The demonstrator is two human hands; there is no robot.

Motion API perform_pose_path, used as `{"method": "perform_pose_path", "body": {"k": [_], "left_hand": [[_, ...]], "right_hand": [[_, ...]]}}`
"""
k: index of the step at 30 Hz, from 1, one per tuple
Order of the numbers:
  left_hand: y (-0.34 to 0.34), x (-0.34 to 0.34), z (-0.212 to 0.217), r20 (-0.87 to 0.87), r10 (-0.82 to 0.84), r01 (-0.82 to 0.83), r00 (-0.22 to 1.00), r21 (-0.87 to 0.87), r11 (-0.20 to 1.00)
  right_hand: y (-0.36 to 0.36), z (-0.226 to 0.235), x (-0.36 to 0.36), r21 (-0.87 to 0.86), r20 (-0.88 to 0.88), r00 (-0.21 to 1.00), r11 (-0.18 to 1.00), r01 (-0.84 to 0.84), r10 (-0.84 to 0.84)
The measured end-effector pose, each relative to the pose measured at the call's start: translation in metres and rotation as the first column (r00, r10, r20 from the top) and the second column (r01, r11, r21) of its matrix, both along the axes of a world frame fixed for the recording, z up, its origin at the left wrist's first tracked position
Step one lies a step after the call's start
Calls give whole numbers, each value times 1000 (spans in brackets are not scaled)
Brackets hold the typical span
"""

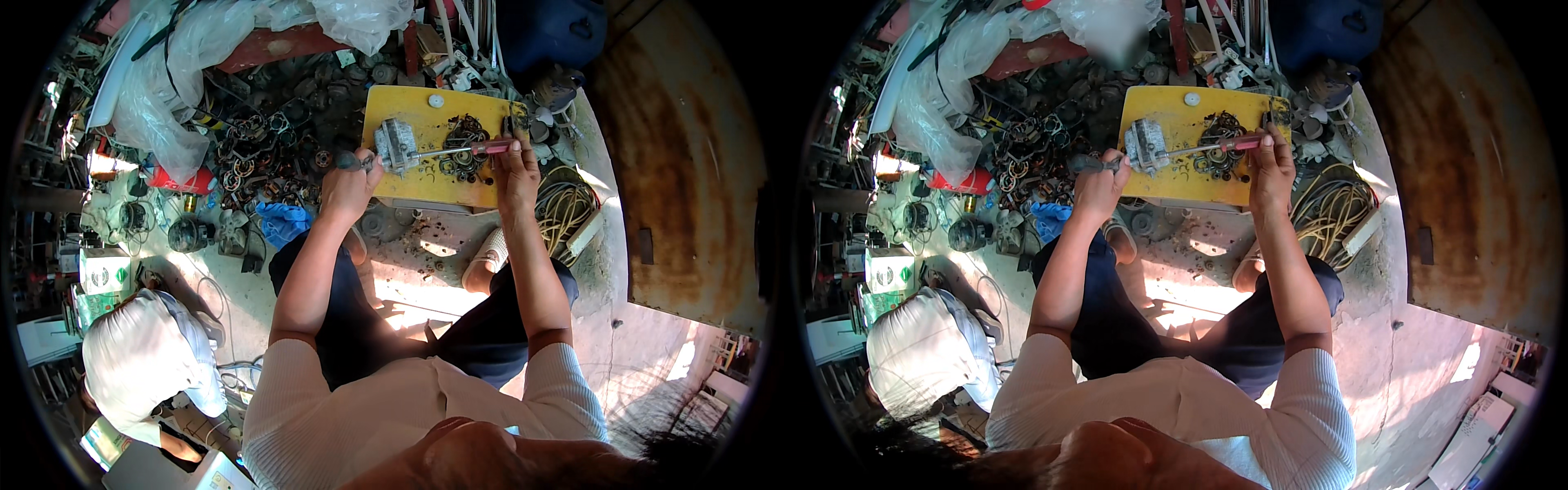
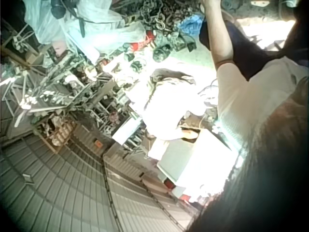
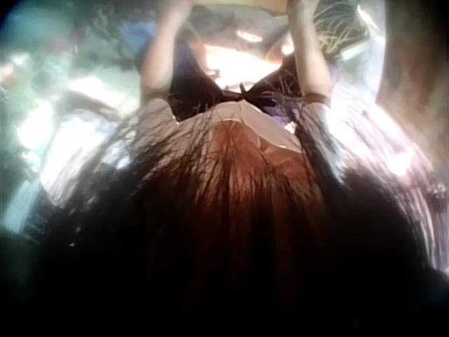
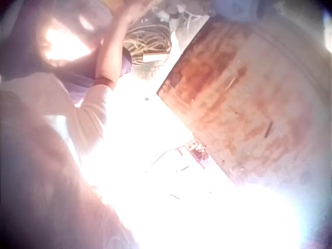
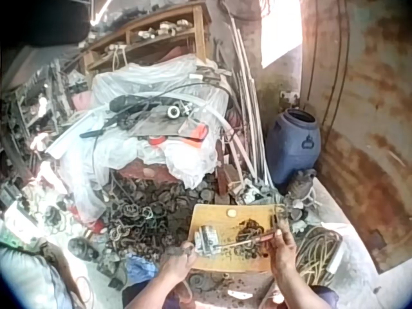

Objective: The person unscrews and removes components from a small motor using a screwdriver.

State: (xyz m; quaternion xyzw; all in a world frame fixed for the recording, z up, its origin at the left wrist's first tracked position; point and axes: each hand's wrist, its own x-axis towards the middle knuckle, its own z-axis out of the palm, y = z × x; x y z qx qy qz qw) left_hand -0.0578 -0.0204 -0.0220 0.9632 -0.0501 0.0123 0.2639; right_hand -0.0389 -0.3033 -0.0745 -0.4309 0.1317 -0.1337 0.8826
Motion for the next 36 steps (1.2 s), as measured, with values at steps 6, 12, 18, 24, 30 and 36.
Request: {"method": "perform_pose_path", "body": {"k": [6, 12, 18, 24, 30, 36], "left_hand": [[1, 2, -6, 64, -24, 26, 998, -32, 999], [2, 1, -10, 63, -24, 27, 998, -50, 998], [3, 3, -10, 51, -5, 4, 999, 7, 1000], [2, 1, -10, 116, -20, 22, 993, -18, 1000], [1, 2, -11, 122, -17, 20, 992, -23, 1000], [1, 2, -7, 40, -16, 18, 999, -51, 999]], "right_hand": [[7, -7, -1, 21, 69, 998, 1000, 10, -11], [5, 2, -2, -49, -190, 982, 999, 9, -18], [-1, -7, 2, -17, -63, 998, 1000, 8, -9], [9, 6, 0, -24, 90, 996, 1000, 18, -16], [4, 8, -4, -56, -201, 979, 998, 3, -14], [-1, 6, -3, -83, -159, 987, 997, -2, -12]]}}
